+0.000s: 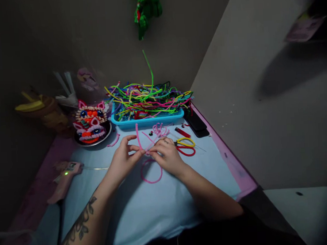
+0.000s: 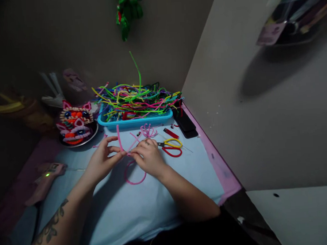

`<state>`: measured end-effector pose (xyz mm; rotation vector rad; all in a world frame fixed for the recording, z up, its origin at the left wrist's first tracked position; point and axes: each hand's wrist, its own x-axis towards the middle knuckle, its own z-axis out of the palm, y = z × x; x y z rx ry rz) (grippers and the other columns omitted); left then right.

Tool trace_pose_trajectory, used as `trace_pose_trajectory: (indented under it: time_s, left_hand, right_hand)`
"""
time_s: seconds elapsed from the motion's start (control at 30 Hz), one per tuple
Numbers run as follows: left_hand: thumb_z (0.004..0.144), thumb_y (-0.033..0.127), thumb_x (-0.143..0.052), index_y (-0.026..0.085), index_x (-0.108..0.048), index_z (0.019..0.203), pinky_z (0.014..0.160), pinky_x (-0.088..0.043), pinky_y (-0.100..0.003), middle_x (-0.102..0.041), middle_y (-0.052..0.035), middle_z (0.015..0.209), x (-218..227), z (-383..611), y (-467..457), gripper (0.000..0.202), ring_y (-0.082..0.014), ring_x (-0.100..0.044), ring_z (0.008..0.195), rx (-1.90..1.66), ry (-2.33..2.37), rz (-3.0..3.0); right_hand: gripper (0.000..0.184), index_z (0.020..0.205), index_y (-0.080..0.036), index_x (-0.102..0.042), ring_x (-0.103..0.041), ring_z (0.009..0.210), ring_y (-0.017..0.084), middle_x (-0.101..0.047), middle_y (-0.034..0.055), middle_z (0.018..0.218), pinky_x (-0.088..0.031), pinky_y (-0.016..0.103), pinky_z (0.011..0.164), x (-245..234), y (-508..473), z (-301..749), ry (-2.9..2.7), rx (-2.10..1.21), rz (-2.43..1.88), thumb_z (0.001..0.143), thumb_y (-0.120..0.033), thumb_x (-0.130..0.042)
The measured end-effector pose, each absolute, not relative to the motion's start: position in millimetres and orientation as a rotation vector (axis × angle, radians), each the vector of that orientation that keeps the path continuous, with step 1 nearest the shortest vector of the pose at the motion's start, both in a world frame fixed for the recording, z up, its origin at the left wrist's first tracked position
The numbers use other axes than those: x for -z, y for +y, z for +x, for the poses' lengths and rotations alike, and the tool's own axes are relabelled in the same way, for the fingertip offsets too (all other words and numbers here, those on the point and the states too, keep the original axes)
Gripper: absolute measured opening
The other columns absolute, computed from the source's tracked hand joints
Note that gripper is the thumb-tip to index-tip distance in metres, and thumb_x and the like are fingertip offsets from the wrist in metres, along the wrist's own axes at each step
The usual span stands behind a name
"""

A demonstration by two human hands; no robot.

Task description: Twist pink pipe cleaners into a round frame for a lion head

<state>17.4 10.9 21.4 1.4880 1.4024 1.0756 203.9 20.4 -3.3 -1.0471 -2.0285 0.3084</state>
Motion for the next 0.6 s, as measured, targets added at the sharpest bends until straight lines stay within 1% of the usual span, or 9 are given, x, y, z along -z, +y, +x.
trace_pose_trajectory:
  time_s: [0.07,0.1,0.13,0.2,0.27,0.33,0.4,0.5,0.6]
  left_hand:
    - [0.074,0.036,-0.07,0.02,-0.054,0.111,0.071,-0.05,-0.033,-0.068,-0.008,0.099,-21.0,16.0,9.5,0.043,-0.0244,-0.064,0.097,-1.292,1.569,1.68]
    - [0.074,0.035,-0.07,0.02,-0.058,0.105,0.075,-0.049,-0.035,-0.068,-0.0082,0.1,-21.2,15.3,8.6,0.036,-0.0247,-0.062,0.099,-1.402,1.66,1.759]
    - [0.075,0.035,-0.07,0.02,-0.06,0.097,0.078,-0.048,-0.036,-0.068,-0.0073,0.097,-21.6,14.9,7.4,0.028,-0.024,-0.062,0.097,-1.483,1.729,1.819]
    - [0.079,0.033,-0.068,0.02,-0.063,0.082,0.079,-0.047,-0.036,-0.068,-0.0039,0.083,-22.9,16.0,4.9,0.014,-0.0215,-0.062,0.084,-1.535,1.744,1.896]
    - [0.079,0.031,-0.068,0.021,-0.067,0.077,0.08,-0.046,-0.035,-0.069,-0.0024,0.076,-24.7,19.8,3.1,0.01,-0.0206,-0.062,0.077,-1.479,1.652,1.924]
    - [0.076,0.03,-0.072,0.023,-0.072,0.079,0.085,-0.045,-0.036,-0.072,-0.0038,0.082,-26.2,25.8,2.9,0.008,-0.0225,-0.064,0.083,-1.4,1.571,1.835]
    - [0.07,0.029,-0.077,0.024,-0.076,0.08,0.088,-0.044,-0.036,-0.074,-0.0056,0.089,-26.6,31.8,4.0,0.011,-0.025,-0.064,0.09,-1.345,1.531,1.649]
    - [0.065,0.027,-0.08,0.024,-0.077,0.072,0.09,-0.044,-0.036,-0.073,-0.0067,0.083,-24.5,36.2,6.9,0.008,-0.0264,-0.063,0.09,-1.304,1.472,1.484]
    - [0.066,0.03,-0.079,0.024,-0.077,0.072,0.093,-0.042,-0.039,-0.072,-0.0073,0.082,-20.8,32.2,10.0,0.008,-0.0278,-0.061,0.093,-1.221,1.467,1.541]
  right_hand:
    - [0.01,0.077,-0.022,-0.071,-0.057,0.079,0.019,-0.066,0.0015,0.072,-0.041,0.034,0.076,5.9,22.5,202.6,-1.92,-0.385,-1.105,0.086,-0.022,-0.065]
    - [0.011,0.076,-0.021,-0.07,-0.057,0.078,0.018,-0.066,0.0013,0.072,-0.042,0.033,0.075,7.0,23.8,203.2,-1.841,-0.417,-1.127,0.085,-0.021,-0.065]
    - [0.012,0.075,-0.021,-0.069,-0.057,0.077,0.018,-0.065,0.0012,0.072,-0.043,0.032,0.074,7.8,24.7,204.2,-1.763,-0.437,-1.143,0.085,-0.02,-0.064]
    - [0.013,0.074,-0.021,-0.068,-0.058,0.077,0.018,-0.064,0.0012,0.074,-0.043,0.032,0.074,8.5,25.4,205.8,-1.651,-0.443,-1.167,0.086,-0.02,-0.063]
    - [0.012,0.075,-0.022,-0.068,-0.058,0.078,0.018,-0.064,0.0015,0.075,-0.044,0.032,0.075,8.6,24.4,205.5,-1.596,-0.443,-1.189,0.086,-0.021,-0.062]
    - [0.011,0.076,-0.022,-0.068,-0.058,0.079,0.019,-0.064,0.0022,0.076,-0.045,0.032,0.075,8.8,22.5,203.6,-1.581,-0.473,-1.189,0.086,-0.023,-0.062]
    - [0.011,0.078,-0.023,-0.068,-0.058,0.08,0.019,-0.064,0.0026,0.077,-0.045,0.033,0.076,9.6,20.5,200.8,-1.609,-0.504,-1.167,0.086,-0.023,-0.061]
    - [0.011,0.078,-0.024,-0.069,-0.058,0.083,0.02,-0.065,0.0027,0.077,-0.043,0.035,0.079,11.4,18.6,197.4,-1.699,-0.515,-1.132,0.086,-0.023,-0.061]
    - [0.011,0.079,-0.023,-0.07,-0.058,0.081,0.02,-0.065,0.0027,0.077,-0.042,0.035,0.077,12.6,19.3,197.8,-1.739,-0.499,-1.131,0.086,-0.023,-0.061]
